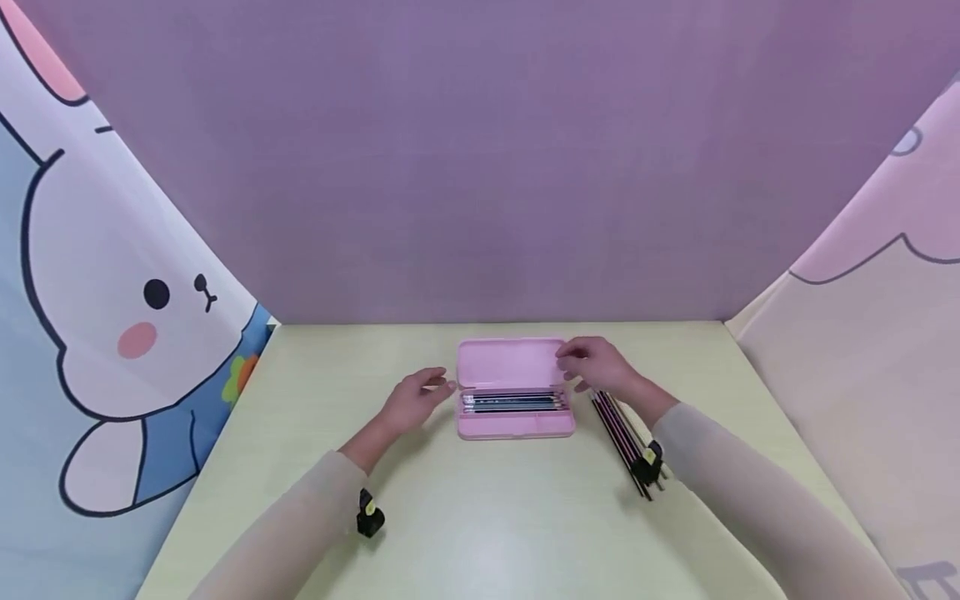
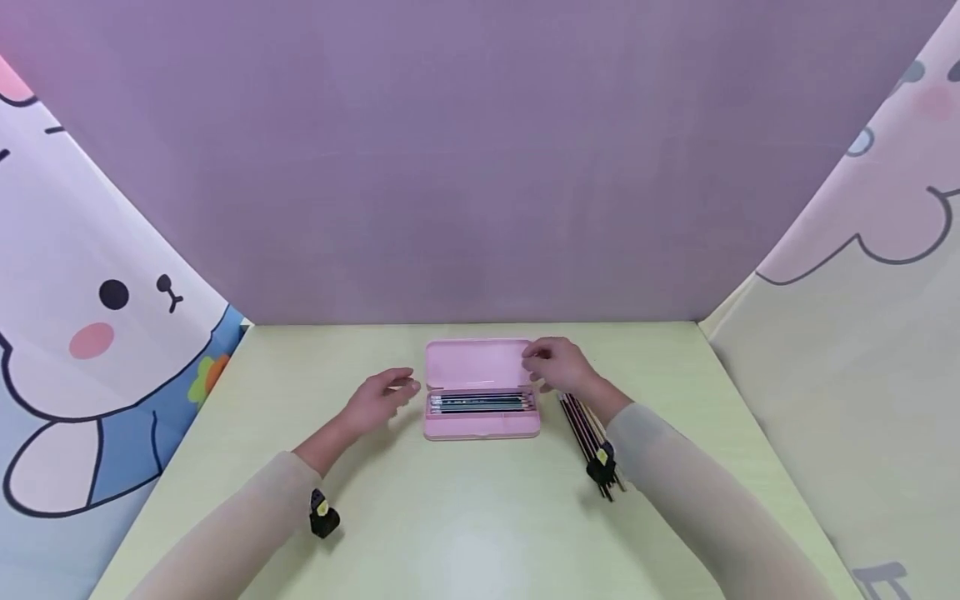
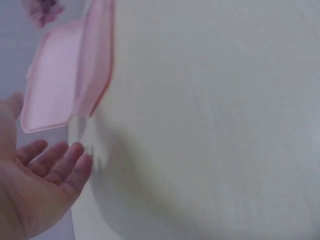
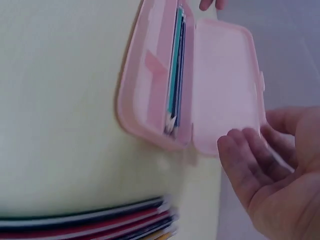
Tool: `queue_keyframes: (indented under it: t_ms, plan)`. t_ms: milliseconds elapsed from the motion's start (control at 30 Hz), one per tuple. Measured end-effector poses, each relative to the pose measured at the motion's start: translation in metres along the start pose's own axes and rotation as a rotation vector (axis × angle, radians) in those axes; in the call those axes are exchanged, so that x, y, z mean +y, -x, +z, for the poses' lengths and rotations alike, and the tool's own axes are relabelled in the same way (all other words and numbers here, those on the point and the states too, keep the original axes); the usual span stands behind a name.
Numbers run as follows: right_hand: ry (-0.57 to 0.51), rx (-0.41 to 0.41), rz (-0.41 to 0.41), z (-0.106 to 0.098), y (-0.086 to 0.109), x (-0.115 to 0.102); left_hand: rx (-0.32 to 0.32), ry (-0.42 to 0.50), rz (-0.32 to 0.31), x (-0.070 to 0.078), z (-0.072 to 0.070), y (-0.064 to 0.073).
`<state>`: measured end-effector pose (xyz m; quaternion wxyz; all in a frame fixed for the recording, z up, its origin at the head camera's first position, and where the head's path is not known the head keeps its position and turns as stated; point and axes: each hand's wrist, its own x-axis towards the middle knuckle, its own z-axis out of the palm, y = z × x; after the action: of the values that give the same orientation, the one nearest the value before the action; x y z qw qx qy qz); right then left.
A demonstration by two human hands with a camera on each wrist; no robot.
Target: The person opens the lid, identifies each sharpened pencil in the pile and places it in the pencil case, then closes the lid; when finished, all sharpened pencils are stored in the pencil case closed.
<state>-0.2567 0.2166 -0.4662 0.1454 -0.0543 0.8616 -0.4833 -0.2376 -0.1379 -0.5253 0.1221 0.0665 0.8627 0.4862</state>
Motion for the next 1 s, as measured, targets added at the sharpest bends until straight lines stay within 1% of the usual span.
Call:
queue_keyframes:
  t_ms: [33,133,167,267,333,467,600,733,900,1000]
  plan:
    - [-0.027,0.017,0.029,-0.002,0.002,0.004,-0.003,0.055,-0.024,0.001,-0.001,-0.001]
    - [-0.111,0.048,0.107,-0.004,0.008,0.017,-0.034,0.234,-0.124,0.005,-0.003,-0.004]
    - [-0.138,0.058,0.135,-0.004,0.009,0.020,-0.044,0.274,-0.149,0.006,-0.003,-0.006]
    - [-0.211,0.070,0.183,-0.001,0.012,0.028,-0.067,0.342,-0.198,0.008,-0.003,-0.009]
    - [-0.254,0.068,0.209,0.003,0.012,0.031,-0.078,0.349,-0.214,0.009,-0.003,-0.011]
    - [-0.306,0.018,0.221,0.011,0.012,0.036,-0.092,0.341,-0.236,0.009,0.000,-0.012]
    - [-0.334,-0.021,0.230,0.015,0.012,0.037,-0.122,0.331,-0.224,0.009,0.004,-0.011]
    - [-0.363,-0.036,0.236,0.014,0.010,0.036,-0.147,0.341,-0.205,0.013,0.007,-0.011]
    - [-0.397,-0.056,0.246,0.010,0.006,0.037,-0.140,0.378,-0.208,0.016,0.008,-0.012]
    - [-0.408,-0.066,0.251,0.009,0.006,0.037,-0.150,0.401,-0.214,0.017,0.008,-0.013]
